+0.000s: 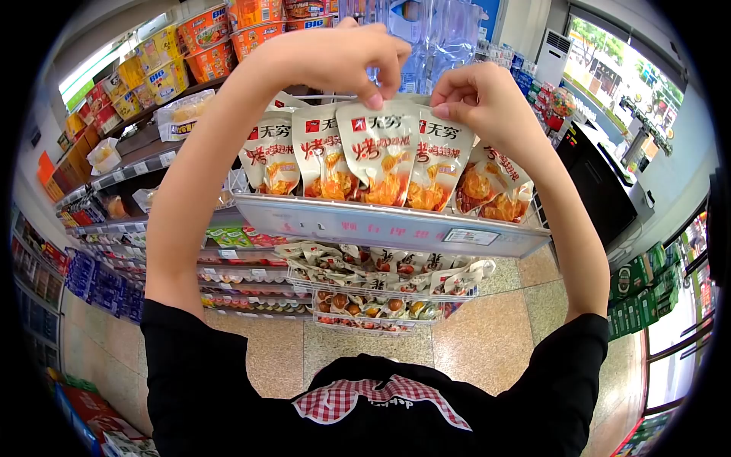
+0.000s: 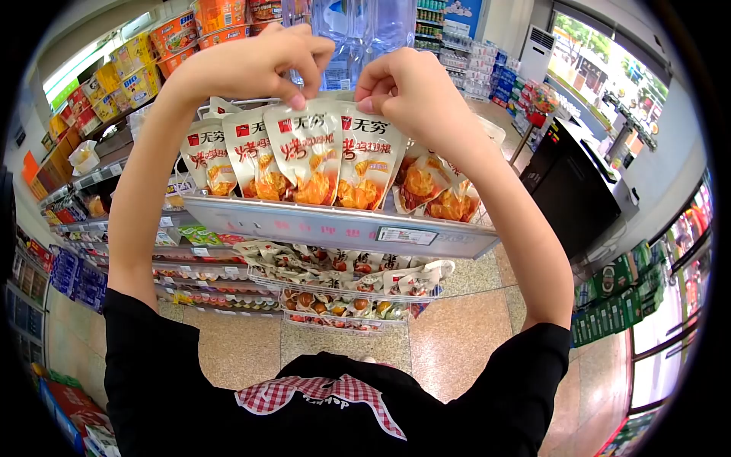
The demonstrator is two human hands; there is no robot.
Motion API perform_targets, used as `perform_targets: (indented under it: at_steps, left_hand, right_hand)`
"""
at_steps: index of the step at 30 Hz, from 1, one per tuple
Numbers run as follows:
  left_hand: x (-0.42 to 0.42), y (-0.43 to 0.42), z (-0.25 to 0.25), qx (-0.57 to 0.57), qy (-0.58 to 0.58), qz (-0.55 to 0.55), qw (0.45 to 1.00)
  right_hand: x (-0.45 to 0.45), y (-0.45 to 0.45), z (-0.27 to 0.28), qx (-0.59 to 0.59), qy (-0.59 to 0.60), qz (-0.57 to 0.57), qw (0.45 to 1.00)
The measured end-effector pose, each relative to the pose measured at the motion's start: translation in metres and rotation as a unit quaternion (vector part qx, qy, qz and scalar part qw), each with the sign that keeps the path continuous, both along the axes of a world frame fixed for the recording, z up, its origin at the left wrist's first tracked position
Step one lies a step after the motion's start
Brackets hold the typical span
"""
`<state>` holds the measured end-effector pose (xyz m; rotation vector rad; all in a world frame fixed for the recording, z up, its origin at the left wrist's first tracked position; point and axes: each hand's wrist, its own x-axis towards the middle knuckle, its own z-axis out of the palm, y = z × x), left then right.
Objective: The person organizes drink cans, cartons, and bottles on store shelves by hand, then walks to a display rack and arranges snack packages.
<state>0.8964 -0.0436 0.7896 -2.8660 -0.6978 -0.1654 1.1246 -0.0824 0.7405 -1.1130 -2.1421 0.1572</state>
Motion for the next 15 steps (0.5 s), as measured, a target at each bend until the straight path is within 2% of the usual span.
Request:
perform_targets:
  at_steps: [4,9,13,15]
  left_hand:
    - [0.005,0.002,-0.016,-0.029,-0.024,0.041,0.998]
    - [0.006,-0.007,-0.018,0.03,-0.041,0.077,0.996]
    - [0.004,-0.018,-0.019,0.08,-0.032,0.083,0.993]
    - [0.005,-0.026,-0.016,0.065,-0.037,0.116,0.99]
  right_hand:
    - [-0.003,0.0,-0.006,0.065,-0.02,-0.007,0.998]
    - [-0.006,0.001,-0.009,0.16,-0.058,-0.036,0.985]
    - [-0.009,0.001,-0.011,0.173,-0.042,-0.036,0.983]
    - [-0.012,-0.002,-0.011,0.172,-0.035,-0.036,0.984]
